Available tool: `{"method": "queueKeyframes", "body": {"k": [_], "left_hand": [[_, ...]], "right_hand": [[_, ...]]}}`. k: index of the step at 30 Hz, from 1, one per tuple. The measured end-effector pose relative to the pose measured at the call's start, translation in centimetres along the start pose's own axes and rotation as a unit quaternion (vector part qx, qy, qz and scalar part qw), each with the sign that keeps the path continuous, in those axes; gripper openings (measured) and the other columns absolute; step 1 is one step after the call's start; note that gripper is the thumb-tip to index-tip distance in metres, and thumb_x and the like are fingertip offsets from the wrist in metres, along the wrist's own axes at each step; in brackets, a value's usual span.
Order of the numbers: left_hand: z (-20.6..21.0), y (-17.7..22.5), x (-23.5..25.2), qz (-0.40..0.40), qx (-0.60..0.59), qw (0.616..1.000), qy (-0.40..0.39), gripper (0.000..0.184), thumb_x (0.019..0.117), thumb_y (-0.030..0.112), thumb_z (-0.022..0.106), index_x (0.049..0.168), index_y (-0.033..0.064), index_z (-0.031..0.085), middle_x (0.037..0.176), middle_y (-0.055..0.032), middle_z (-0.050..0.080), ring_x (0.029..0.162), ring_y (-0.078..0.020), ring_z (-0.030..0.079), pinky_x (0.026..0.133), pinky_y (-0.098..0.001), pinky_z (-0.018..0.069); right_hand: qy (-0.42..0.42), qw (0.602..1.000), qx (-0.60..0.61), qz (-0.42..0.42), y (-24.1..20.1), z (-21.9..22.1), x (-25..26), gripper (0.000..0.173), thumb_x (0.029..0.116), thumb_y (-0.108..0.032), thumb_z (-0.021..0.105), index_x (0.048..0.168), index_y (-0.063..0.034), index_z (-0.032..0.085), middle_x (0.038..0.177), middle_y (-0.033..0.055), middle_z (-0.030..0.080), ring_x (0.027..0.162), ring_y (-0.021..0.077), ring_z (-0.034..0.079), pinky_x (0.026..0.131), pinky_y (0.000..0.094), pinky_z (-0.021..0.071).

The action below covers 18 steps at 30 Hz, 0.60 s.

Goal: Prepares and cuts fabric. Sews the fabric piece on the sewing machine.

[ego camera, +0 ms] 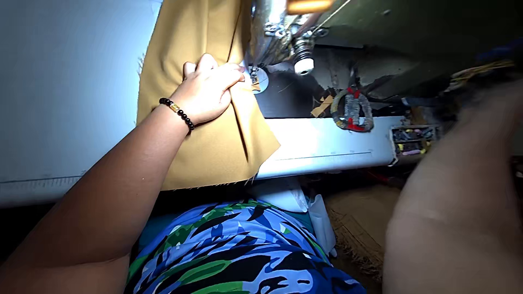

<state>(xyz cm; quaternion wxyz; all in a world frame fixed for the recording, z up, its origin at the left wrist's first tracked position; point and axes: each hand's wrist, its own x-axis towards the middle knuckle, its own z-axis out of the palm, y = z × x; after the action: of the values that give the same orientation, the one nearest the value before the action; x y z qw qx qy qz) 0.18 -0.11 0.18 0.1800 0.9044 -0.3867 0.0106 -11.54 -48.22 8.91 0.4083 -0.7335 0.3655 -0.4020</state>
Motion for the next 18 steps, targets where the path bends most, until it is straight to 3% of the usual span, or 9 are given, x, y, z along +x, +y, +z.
{"method": "queueKeyframes", "body": {"k": [2, 5, 7, 9, 11, 13, 15, 18], "left_hand": [[-0.6, -0.7, 0.0, -0.025, -0.009, 1.0, -0.007, 0.044, 0.0981, 0.016, 0.037, 0.132, 0.0211, 0.065, 0.149, 0.0062, 0.056, 0.129, -0.0346, 0.05, 0.089, -0.0612, 0.0382], [-2.9, -5.1, -3.1, -0.064, -0.033, 0.997, 0.002, 0.043, 0.0997, 0.008, 0.042, 0.138, 0.0104, 0.061, 0.152, -0.0084, 0.053, 0.138, -0.0476, 0.042, 0.098, -0.0764, 0.0325], [-4.3, -9.6, -8.0, -0.058, -0.021, 0.997, 0.054, 0.041, 0.101, 0.008, 0.04, 0.135, 0.0012, 0.061, 0.15, -0.0177, 0.053, 0.137, -0.0498, 0.045, 0.105, -0.0752, 0.0299], [-4.5, -12.0, -13.2, -0.074, -0.011, 0.993, 0.095, 0.042, 0.0994, 0.008, 0.034, 0.13, -0.0049, 0.06, 0.147, -0.0235, 0.053, 0.139, -0.0444, 0.047, 0.115, -0.0665, 0.0286], [-3.5, -9.1, -15.9, -0.103, -0.004, 0.989, 0.102, 0.041, 0.0949, 0.003, 0.037, 0.126, -0.0051, 0.062, 0.146, -0.0257, 0.052, 0.139, -0.0454, 0.046, 0.112, -0.068, 0.0292], [-1.9, -2.1, -14.9, -0.117, -0.019, 0.99, 0.078, 0.038, 0.0897, 0.002, 0.048, 0.123, -0.0023, 0.067, 0.145, -0.027, 0.053, 0.131, -0.0512, 0.051, 0.103, -0.0732, 0.0332], [-0.7, 4.4, -13.0, -0.113, -0.042, 0.993, 0.009, 0.035, 0.0932, 0.006, 0.059, 0.125, 0.011, 0.073, 0.147, -0.0196, 0.055, 0.125, -0.0537, 0.052, 0.092, -0.0759, 0.0396], [0.0, 9.2, -10.9, -0.038, -0.024, 0.997, -0.061, 0.04, 0.0972, 0.012, 0.061, 0.131, 0.0307, 0.071, 0.145, -0.0058, 0.06, 0.114, -0.0411, 0.06, 0.082, -0.0636, 0.0455]], "right_hand": [[0.028, 0.998, 0.056, -0.024, 3.7, -0.2, 0.4, 0.044, 0.1115, -0.029, 0.032, 0.148, -0.0069, 0.043, 0.132, 0.0078, 0.058, 0.112, 0.0131, 0.062, 0.092, 0.0335, 0.0553], [-0.002, 0.994, 0.046, -0.096, 3.7, -0.8, -4.6, 0.045, 0.109, -0.02, 0.04, 0.146, 0.005, 0.04, 0.129, 0.0148, 0.056, 0.105, 0.0126, 0.061, 0.09, 0.0293, 0.0542], [-0.122, 0.974, -0.044, -0.186, 3.9, -1.5, -8.9, 0.04, 0.1074, -0.014, 0.041, 0.133, 0.0152, 0.046, 0.12, 0.021, 0.06, 0.099, 0.0157, 0.063, 0.089, 0.0317, 0.0542], [-0.257, 0.925, -0.141, -0.242, 3.9, -0.9, -12.5, 0.035, 0.1057, -0.016, 0.05, 0.125, 0.0113, 0.06, 0.122, 0.0277, 0.064, 0.105, 0.0307, 0.067, 0.091, 0.0446, 0.0552], [-0.298, 0.897, -0.216, -0.246, 3.4, 0.6, -14.7, 0.037, 0.103, -0.024, 0.059, 0.129, 0.0019, 0.066, 0.122, 0.0279, 0.064, 0.105, 0.0398, 0.065, 0.088, 0.0534, 0.0535], [-0.305, 0.889, -0.283, -0.191, 1.3, 2.5, -15.1, 0.045, 0.101, -0.028, 0.064, 0.137, -0.0004, 0.06, 0.125, 0.03, 0.064, 0.112, 0.046, 0.064, 0.095, 0.0618, 0.0505], [-0.333, 0.87, -0.344, -0.116, -1.3, 4.4, -14.9, 0.052, 0.0973, -0.023, 0.069, 0.144, -0.0032, 0.055, 0.13, 0.0321, 0.061, 0.122, 0.0498, 0.058, 0.103, 0.0661, 0.0441], [-0.379, 0.825, -0.414, -0.065, -3.4, 5.3, -14.2, 0.063, 0.0922, -0.018, 0.073, 0.149, -0.0061, 0.047, 0.129, 0.0314, 0.062, 0.123, 0.05, 0.059, 0.1, 0.0679, 0.0456]]}}
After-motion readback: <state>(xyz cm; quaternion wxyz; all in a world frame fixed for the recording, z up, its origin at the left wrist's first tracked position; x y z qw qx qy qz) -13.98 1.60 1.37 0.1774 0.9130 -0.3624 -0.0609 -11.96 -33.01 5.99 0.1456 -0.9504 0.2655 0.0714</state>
